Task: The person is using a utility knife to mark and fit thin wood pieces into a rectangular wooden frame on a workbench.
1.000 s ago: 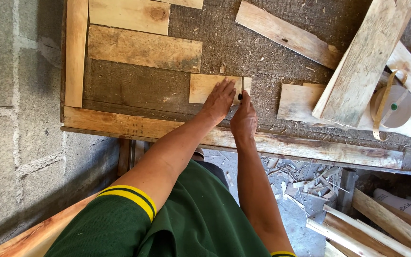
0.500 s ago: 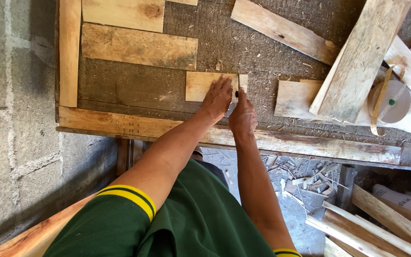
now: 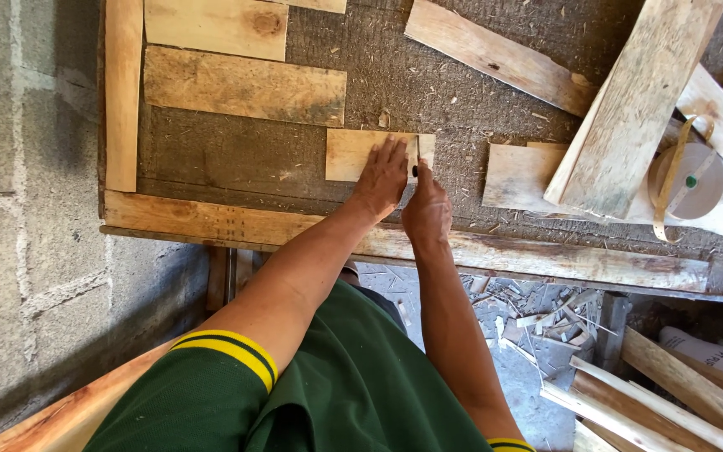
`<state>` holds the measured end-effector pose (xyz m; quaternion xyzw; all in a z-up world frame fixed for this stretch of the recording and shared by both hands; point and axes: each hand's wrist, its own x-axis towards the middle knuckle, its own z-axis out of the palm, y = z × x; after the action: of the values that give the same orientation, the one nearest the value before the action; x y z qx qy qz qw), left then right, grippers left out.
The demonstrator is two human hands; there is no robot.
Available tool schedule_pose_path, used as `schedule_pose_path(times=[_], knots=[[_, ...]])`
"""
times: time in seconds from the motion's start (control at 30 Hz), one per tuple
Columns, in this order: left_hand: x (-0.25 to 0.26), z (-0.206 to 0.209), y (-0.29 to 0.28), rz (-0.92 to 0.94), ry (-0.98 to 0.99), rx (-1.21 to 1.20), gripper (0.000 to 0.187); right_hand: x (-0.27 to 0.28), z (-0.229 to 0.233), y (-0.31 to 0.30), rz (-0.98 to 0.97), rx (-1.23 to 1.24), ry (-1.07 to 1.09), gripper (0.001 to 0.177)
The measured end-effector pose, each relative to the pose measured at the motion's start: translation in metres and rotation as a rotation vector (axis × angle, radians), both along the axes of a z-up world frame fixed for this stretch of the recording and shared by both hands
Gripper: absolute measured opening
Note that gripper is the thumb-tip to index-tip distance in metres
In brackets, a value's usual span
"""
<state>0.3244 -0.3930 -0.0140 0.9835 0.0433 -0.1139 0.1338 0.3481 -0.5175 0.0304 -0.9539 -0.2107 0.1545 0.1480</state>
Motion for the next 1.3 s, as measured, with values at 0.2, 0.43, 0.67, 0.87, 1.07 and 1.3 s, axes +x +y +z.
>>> schedule_pose_path(times=[0.2, 0.43, 0.67, 0.87, 1.07, 1.3], knots=[[-0.005, 0.012, 0.0, 0.009, -0.058, -0.024, 0.064, -0.011, 0.021, -0.004, -0.019, 0.04, 0.034, 0.059], [-0.005, 0.018, 0.002, 0.028, -0.05, -0.033, 0.07, -0.013, 0.014, -0.013, -0.006, 0.088, 0.027, 0.05], [-0.006, 0.012, 0.001, 0.032, -0.055, -0.052, 0.061, -0.027, 0.023, -0.017, -0.02, 0.129, 0.024, 0.046], [-0.007, 0.016, 0.001, 0.03, -0.058, -0.071, 0.055, -0.037, 0.026, -0.023, -0.031, 0.099, 0.049, 0.045], [-0.006, 0.006, 0.001, 0.031, -0.098, -0.062, 0.047, -0.045, 0.046, -0.018, -0.099, 0.018, 0.146, 0.05], [-0.007, 0.021, 0.004, 0.043, -0.081, -0.093, 0.047, -0.055, 0.058, -0.019, -0.103, 0.034, 0.13, 0.056]])
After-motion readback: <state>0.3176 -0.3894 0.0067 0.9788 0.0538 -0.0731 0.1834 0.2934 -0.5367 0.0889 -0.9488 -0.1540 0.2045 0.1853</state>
